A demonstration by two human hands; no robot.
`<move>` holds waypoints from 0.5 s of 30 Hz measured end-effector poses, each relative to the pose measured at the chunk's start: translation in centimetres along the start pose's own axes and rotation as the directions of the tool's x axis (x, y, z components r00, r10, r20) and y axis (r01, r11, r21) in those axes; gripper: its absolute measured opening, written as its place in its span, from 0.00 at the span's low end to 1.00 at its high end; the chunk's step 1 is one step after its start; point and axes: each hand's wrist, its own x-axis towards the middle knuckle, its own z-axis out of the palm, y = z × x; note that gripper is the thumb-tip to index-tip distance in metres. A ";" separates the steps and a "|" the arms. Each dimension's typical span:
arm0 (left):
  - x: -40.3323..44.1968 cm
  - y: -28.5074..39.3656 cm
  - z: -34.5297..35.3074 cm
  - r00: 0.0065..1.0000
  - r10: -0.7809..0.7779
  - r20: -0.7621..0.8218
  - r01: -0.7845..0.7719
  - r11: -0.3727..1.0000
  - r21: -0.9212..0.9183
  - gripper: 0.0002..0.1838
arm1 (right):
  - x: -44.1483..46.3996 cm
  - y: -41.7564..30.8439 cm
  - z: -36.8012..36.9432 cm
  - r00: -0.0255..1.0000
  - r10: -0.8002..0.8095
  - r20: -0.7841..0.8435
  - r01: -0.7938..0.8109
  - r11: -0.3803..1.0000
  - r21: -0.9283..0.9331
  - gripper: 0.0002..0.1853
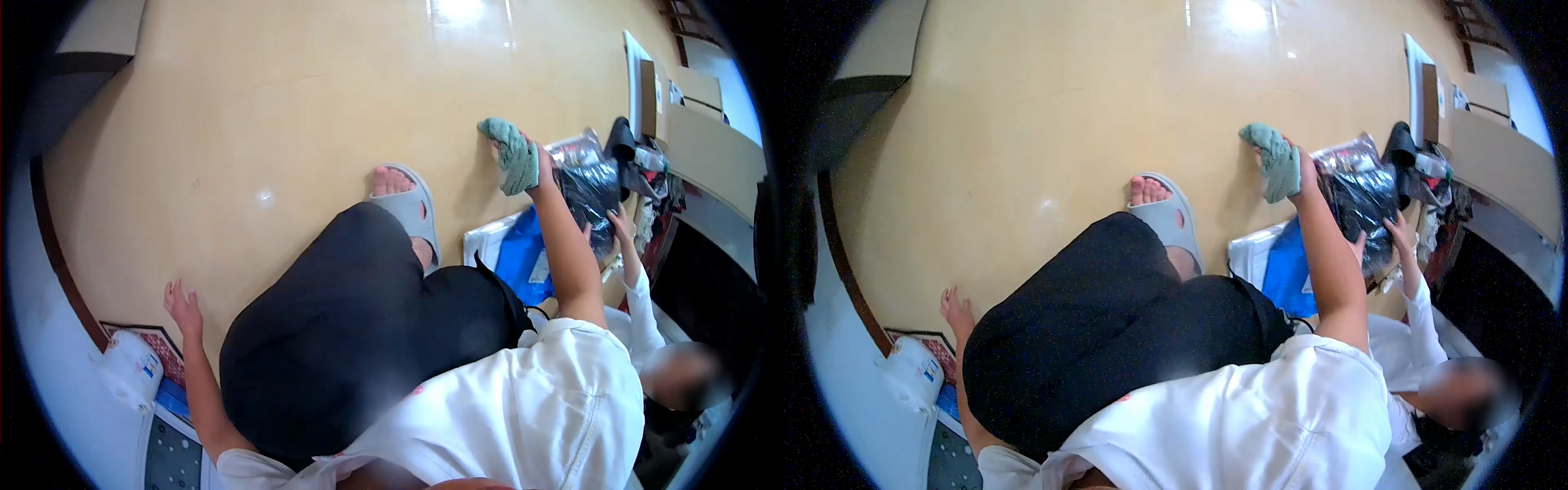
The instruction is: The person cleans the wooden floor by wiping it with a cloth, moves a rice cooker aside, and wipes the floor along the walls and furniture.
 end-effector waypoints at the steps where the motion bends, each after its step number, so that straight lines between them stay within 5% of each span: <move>1: -0.4 -0.5 1.0 0.999 -0.045 -0.029 0.045 0.999 -0.009 0.24 | 1.1 0.2 0.9 0.998 -0.057 0.009 0.058 0.996 -0.065 0.22; 2: -1.1 -1.1 1.9 0.988 -0.149 -0.046 0.150 0.989 0.005 0.25 | 2.0 0.2 1.6 0.993 -0.114 0.017 0.116 0.985 -0.129 0.22; 3: -1.6 -1.4 3.0 0.967 -0.247 -0.066 0.249 0.968 0.015 0.26 | 3.5 -0.1 2.4 0.941 -0.238 -0.240 0.185 0.957 -0.222 0.22; 4: -1.8 -1.6 4.0 0.937 -0.339 -0.085 0.342 0.939 0.019 0.28 | 4.8 -0.5 2.3 0.870 -0.439 -0.225 0.343 0.866 -0.364 0.22; 6: -2.1 -1.1 5.2 0.717 -0.696 0.028 0.693 0.708 -0.135 0.31 | 7.8 -1.0 2.6 0.609 -0.767 -0.200 0.419 0.526 -0.740 0.22; 7: -2.3 -0.4 5.6 0.561 -0.821 0.106 0.822 0.537 -0.190 0.33 | 10.5 -0.3 2.1 0.537 -0.809 -0.240 0.256 0.428 -0.867 0.23; 8: -2.7 1.1 6.1 0.514 -0.853 0.093 0.849 0.491 -0.193 0.34 | 13.1 0.2 1.7 0.454 -0.852 -0.260 0.069 0.324 -0.943 0.24; 9: -3.7 2.9 6.6 0.465 -0.881 0.081 0.874 0.443 -0.197 0.36 | 13.9 1.0 4.5 0.474 -0.802 -0.364 -0.081 0.372 -0.925 0.26; 11: -5.2 2.8 9.0 0.338 -0.936 0.097 0.917 0.305 -0.257 0.38 | 15.3 3.5 9.4 0.436 -0.898 -0.053 0.053 0.085 -0.995 0.30; 12: -5.9 1.7 11.5 0.261 -0.956 0.131 0.927 0.210 -0.311 0.39 | 13.8 4.0 14.4 0.494 -0.869 0.002 0.077 0.041 -0.996 0.31; 13: -6.0 1.2 12.8 0.186 -0.968 0.170 0.924 0.114 -0.364 0.40 | 14.2 5.4 17.4 0.420 -0.888 0.190 0.192 -0.118 -0.974 0.31; 15: -4.8 1.4 12.3 0.449 -0.784 0.428 0.867 0.499 0.005 0.44 | 11.7 7.6 24.9 0.517 -0.780 0.354 0.379 -0.163 -0.911 0.27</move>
